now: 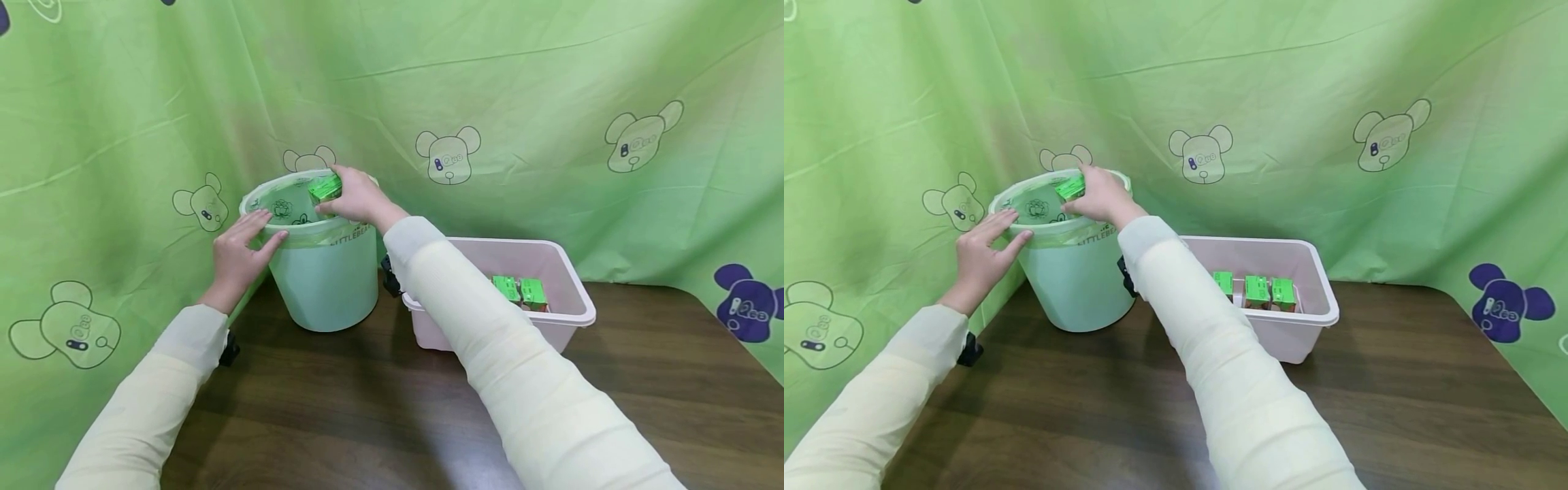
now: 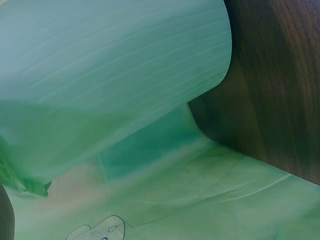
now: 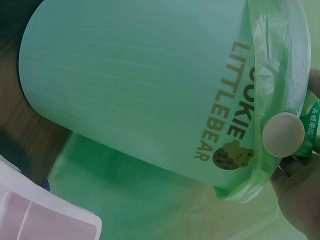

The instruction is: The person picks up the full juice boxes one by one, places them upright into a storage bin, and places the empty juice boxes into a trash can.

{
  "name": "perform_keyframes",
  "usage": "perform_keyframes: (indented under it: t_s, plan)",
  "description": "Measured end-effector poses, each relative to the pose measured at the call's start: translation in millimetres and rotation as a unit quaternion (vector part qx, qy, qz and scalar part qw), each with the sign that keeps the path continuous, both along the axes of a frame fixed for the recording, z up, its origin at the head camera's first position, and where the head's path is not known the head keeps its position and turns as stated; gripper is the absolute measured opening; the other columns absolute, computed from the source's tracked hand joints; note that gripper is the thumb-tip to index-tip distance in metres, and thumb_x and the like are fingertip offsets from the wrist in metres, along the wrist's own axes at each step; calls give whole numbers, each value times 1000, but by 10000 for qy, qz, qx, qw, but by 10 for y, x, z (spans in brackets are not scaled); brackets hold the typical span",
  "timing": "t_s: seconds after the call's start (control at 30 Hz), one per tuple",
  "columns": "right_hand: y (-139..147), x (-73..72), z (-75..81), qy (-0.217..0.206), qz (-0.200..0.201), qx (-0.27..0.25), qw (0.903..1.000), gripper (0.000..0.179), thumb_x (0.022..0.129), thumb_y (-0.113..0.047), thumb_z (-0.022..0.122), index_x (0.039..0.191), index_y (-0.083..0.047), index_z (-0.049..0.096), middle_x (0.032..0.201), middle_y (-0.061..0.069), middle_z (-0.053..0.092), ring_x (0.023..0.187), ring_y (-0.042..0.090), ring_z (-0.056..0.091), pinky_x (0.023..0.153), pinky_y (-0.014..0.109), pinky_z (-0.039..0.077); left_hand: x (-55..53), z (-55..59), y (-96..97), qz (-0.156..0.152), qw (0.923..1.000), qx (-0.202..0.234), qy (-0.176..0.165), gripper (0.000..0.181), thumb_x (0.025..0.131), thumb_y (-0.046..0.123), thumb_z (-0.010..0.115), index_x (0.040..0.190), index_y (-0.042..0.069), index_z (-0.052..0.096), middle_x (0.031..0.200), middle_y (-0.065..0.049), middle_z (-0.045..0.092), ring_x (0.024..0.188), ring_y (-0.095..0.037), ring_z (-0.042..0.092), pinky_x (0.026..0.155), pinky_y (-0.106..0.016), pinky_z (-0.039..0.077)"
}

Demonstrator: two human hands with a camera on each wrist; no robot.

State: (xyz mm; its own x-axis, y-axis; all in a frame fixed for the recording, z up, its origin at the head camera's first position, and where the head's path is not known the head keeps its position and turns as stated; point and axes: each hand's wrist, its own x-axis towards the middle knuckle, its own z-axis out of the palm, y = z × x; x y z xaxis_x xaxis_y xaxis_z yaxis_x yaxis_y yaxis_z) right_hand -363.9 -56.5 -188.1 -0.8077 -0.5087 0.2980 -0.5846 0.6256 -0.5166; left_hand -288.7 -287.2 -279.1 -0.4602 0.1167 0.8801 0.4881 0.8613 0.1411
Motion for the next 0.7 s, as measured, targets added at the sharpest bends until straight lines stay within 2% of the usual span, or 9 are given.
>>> perform_keyframes:
  t_s: [0.4,0.7]
  plan:
    - [7,6,-27,-151,94,-199,9996,84,86,-35,74,153,-13,29,151,6,40,136,22,38,111,37,32,5,-6,-5,-48,10000,-13,70,47,83,30,75,119,0,67,122,-17,63,115,-34,60,107,-35,38]
    - [101,29,-2,-220,231,-370,9988,82,87,-34,74,153,-13,29,151,7,38,131,22,44,107,36,38,11,7,-1,-33,10000,-2,53,47,83,29,75,119,0,67,121,-18,63,114,-34,60,106,-37,40]
